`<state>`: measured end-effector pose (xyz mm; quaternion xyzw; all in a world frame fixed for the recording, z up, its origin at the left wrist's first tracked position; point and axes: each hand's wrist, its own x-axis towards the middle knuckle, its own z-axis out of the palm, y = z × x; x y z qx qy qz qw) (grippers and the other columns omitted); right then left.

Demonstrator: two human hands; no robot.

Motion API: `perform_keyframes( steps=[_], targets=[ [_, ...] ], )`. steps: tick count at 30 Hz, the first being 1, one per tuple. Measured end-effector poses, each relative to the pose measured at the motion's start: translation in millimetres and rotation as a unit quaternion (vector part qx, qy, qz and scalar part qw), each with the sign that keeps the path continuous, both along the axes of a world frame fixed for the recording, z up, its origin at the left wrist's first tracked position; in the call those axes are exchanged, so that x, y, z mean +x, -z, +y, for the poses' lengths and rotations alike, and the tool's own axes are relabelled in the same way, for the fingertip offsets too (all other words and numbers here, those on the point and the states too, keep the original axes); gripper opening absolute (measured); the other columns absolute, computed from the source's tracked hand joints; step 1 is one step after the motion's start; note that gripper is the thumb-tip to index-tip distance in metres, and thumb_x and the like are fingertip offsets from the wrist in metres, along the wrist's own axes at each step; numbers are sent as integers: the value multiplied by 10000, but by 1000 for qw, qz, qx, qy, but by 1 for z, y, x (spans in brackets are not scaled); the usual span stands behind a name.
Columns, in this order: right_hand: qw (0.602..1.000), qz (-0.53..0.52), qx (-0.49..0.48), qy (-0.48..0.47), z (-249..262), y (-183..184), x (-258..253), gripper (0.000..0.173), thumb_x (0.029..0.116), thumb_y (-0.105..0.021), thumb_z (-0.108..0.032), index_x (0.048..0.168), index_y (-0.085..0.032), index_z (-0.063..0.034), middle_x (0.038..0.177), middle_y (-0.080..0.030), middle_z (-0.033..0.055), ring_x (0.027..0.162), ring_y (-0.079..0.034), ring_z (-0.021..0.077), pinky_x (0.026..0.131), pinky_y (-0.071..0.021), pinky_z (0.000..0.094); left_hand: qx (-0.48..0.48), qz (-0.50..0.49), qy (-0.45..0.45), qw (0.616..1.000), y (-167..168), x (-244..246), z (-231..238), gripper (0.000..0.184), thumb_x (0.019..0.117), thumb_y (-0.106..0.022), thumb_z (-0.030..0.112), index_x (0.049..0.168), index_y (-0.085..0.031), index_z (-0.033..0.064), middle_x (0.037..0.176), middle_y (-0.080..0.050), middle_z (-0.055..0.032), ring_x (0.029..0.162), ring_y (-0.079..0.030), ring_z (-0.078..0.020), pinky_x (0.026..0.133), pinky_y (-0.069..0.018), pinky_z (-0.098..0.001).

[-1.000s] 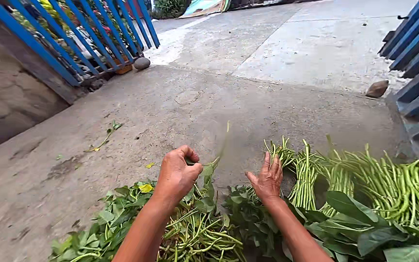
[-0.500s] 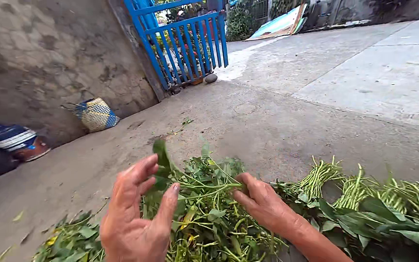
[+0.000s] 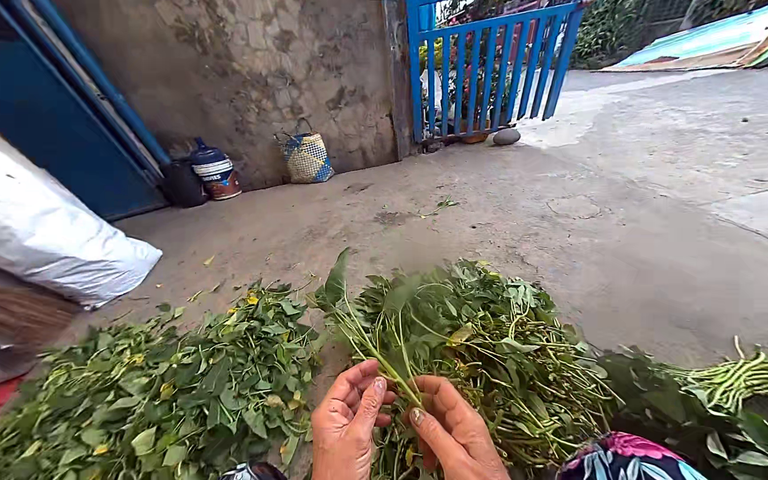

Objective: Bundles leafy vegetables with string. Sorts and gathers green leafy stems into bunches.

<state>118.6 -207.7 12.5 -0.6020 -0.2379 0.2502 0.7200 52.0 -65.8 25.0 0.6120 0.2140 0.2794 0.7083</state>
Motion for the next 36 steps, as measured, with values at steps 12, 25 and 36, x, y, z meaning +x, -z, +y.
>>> perform_keyframes(
  steps=[12,25,36],
  targets=[
    [974,-207,-44,83,48,72,-63,227,1004,-622,-182,1117,-757,-38,1198,-634,159,1112,-620,203,922,-561,343,-201,4,-15,979,59,-38,55,244,904,-625,-68,1144,-582,-71,890,-697,-180,724,-712,-240,641,-626,-366],
    [919,-382,-94,29,72,85,2,239,957,-628,-161,1154,-761,-190,1315,-631,92,1292,-544,243,1063,-492,420,-279,-58,165,944,99,-57,64,188,968,-675,195,1063,-603,50,792,-653,-91,610,-659,-161,543,-589,-308],
    [856,-494,-135,63,68,104,-17,174,1014,-606,-238,1037,-771,-188,875,-709,-26,871,-674,143,811,-557,357,-339,-53,39,939,106,-54,59,132,966,-638,68,1081,-648,3,959,-694,-144,828,-696,-196,701,-603,-341]
  ],
)
